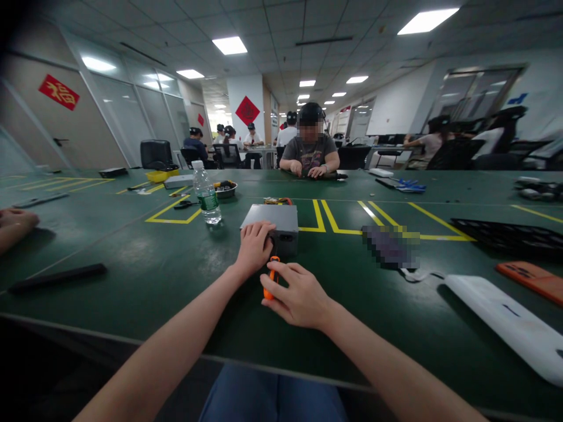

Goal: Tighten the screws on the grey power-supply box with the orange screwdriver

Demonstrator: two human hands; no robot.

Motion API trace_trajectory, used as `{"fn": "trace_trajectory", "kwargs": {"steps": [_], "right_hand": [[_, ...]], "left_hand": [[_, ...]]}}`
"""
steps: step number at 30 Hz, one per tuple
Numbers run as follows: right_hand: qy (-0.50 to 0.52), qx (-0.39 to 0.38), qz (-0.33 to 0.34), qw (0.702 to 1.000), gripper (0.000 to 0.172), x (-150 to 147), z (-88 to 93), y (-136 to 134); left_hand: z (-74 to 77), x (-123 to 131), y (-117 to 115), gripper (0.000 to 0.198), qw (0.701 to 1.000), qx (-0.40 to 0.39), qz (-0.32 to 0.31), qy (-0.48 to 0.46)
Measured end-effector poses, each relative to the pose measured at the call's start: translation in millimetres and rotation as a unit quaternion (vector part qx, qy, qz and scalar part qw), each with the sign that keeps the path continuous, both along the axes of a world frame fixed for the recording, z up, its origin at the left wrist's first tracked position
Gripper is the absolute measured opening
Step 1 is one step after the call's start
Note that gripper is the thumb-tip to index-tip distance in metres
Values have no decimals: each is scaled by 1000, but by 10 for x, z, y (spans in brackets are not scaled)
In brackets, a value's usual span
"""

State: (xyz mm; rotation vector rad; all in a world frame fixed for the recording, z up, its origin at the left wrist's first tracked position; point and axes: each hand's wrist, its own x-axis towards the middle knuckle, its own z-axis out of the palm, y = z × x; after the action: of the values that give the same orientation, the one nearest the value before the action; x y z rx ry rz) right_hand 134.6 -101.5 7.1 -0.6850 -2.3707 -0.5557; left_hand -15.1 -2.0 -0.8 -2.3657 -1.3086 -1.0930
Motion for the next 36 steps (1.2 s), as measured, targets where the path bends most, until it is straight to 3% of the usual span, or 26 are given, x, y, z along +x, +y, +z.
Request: {"fn": "trace_trajectory", "kwargs": {"steps": [4,12,18,23,29,36], "right_hand": [[54,1,31,998,29,2,-32,36],[83,-97,41,991,39,47,-81,30],[14,-14,17,1000,34,78,-44,17],[37,52,-4,998,33,52,-20,33],[53,105,-54,992,16,88,25,22],[52,98,-111,988,16,100,-9,-3]], "left_hand": [[-25,-29,24,35,1000,-1,-13,-2],[-8,-45,-1,36,1000,-3,-17,-2],[-11,-43,2,35,1000,-2,-18,-6],[-14,-35,-5,35,1000,0,-18,-11],[-40,-18,6,36,1000,5,-12,-15],[-63,-9,18,36,1000,10,-8,-20]]}}
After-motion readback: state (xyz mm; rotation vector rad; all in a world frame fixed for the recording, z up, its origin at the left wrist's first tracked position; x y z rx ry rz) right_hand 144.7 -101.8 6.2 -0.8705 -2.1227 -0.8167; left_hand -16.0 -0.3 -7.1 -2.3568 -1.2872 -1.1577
